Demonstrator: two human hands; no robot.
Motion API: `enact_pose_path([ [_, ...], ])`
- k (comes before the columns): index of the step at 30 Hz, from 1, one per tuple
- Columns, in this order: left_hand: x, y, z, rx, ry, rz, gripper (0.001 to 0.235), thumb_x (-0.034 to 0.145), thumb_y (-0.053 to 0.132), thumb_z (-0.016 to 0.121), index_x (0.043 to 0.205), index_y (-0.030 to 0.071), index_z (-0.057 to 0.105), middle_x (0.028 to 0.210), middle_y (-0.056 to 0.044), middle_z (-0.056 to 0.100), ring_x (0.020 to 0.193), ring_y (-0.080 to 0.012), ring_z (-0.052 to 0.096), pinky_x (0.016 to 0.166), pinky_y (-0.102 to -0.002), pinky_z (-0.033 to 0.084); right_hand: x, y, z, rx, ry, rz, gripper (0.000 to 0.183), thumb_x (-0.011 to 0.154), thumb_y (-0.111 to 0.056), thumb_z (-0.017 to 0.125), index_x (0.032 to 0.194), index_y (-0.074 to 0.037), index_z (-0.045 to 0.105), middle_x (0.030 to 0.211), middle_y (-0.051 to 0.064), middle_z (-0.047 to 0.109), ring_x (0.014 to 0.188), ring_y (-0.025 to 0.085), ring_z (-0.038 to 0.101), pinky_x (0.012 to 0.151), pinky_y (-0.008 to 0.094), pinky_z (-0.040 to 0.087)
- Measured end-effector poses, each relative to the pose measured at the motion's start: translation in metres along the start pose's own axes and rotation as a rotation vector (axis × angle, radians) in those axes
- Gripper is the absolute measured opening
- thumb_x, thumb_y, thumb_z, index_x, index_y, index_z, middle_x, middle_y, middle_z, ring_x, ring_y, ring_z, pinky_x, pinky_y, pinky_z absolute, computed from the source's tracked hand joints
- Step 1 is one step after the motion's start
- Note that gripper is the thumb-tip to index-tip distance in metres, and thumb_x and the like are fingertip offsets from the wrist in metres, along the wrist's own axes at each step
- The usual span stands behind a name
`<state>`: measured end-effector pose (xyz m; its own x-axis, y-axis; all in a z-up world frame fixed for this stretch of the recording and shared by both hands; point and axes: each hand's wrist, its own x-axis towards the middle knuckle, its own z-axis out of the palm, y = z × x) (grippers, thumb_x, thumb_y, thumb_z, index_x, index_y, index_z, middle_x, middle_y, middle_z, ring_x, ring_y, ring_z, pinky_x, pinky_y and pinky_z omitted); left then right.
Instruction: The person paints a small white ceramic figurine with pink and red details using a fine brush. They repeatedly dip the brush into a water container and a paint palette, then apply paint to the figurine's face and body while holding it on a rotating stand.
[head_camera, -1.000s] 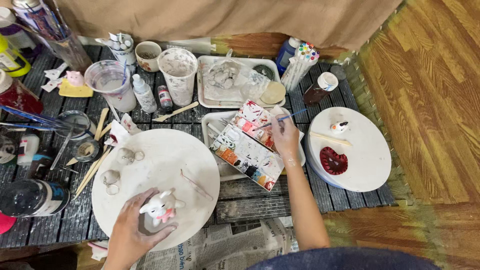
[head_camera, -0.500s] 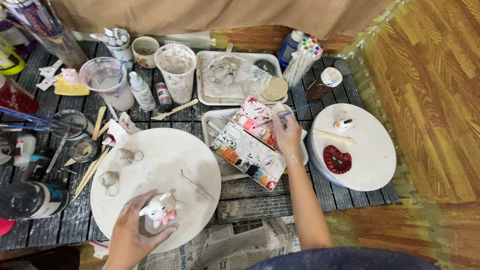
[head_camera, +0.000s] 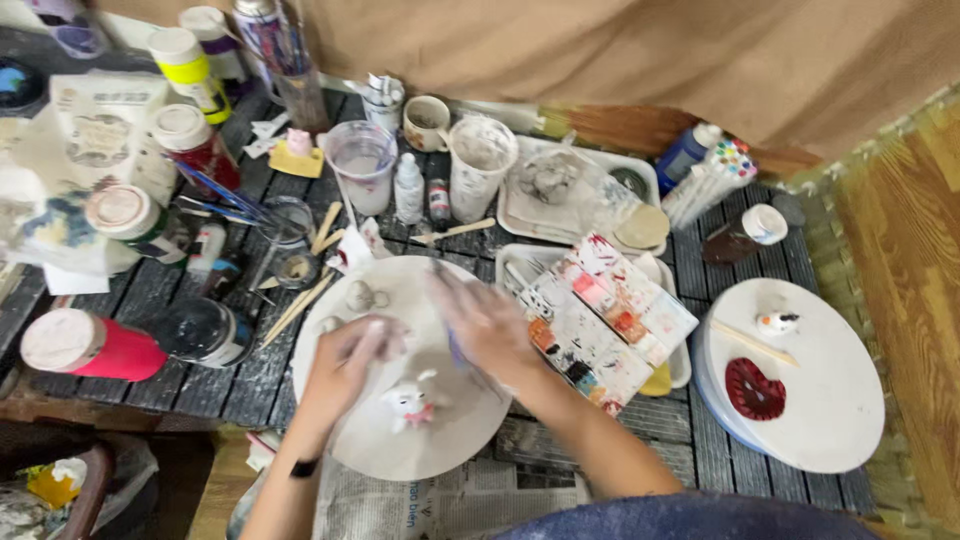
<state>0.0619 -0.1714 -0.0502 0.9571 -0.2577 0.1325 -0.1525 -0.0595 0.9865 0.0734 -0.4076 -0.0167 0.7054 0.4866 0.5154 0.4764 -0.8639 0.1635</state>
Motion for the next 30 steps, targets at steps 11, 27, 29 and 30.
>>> enact_pose_path([
  [11,0.053,-0.007,-0.019,-0.092,0.055,-0.194,0.021,0.096,0.015,0.067,0.105,0.000,0.077,0.081,-0.003,0.076,0.065,-0.0078,0.065,0.057,-0.022,0.049,0.085,-0.016,0.043,0.483,-0.126,0.302,0.074,0.091,-0.010,0.060,0.159,-0.004,0.030,0.145,0.021,0.058,0.115,0.034,0.068,0.090,0.045,0.055],
  [27,0.018,0.027,-0.016,0.513,0.136,-0.029,0.024,0.083,0.016,0.082,0.103,0.003,0.079,0.081,-0.015,0.079,0.063,-0.0182,0.076,0.058,-0.029,0.058,0.122,0.060,0.171,0.778,0.076,0.596,0.063,0.085,-0.021,0.078,0.138,-0.005,0.048,0.115,0.021,0.069,0.096,0.037,0.069,0.084,0.043,0.055],
  [29,0.025,0.037,-0.017,0.523,0.136,0.051,0.024,0.084,0.015,0.080,0.105,0.003,0.078,0.085,-0.016,0.078,0.064,-0.0190,0.076,0.057,-0.030,0.058,0.104,0.068,0.145,0.780,0.209,0.520,0.057,0.087,-0.021,0.080,0.132,-0.003,0.050,0.111,0.019,0.069,0.091,0.034,0.069,0.081,0.040,0.056],
  [30,0.027,0.040,-0.016,0.525,0.134,0.089,0.024,0.084,0.015,0.079,0.106,0.003,0.078,0.087,-0.016,0.078,0.065,-0.0194,0.076,0.057,-0.031,0.057,0.084,0.078,0.127,0.738,0.240,0.477,0.051,0.090,-0.021,0.080,0.128,-0.003,0.052,0.108,0.017,0.070,0.093,0.032,0.070,0.083,0.039,0.056],
])
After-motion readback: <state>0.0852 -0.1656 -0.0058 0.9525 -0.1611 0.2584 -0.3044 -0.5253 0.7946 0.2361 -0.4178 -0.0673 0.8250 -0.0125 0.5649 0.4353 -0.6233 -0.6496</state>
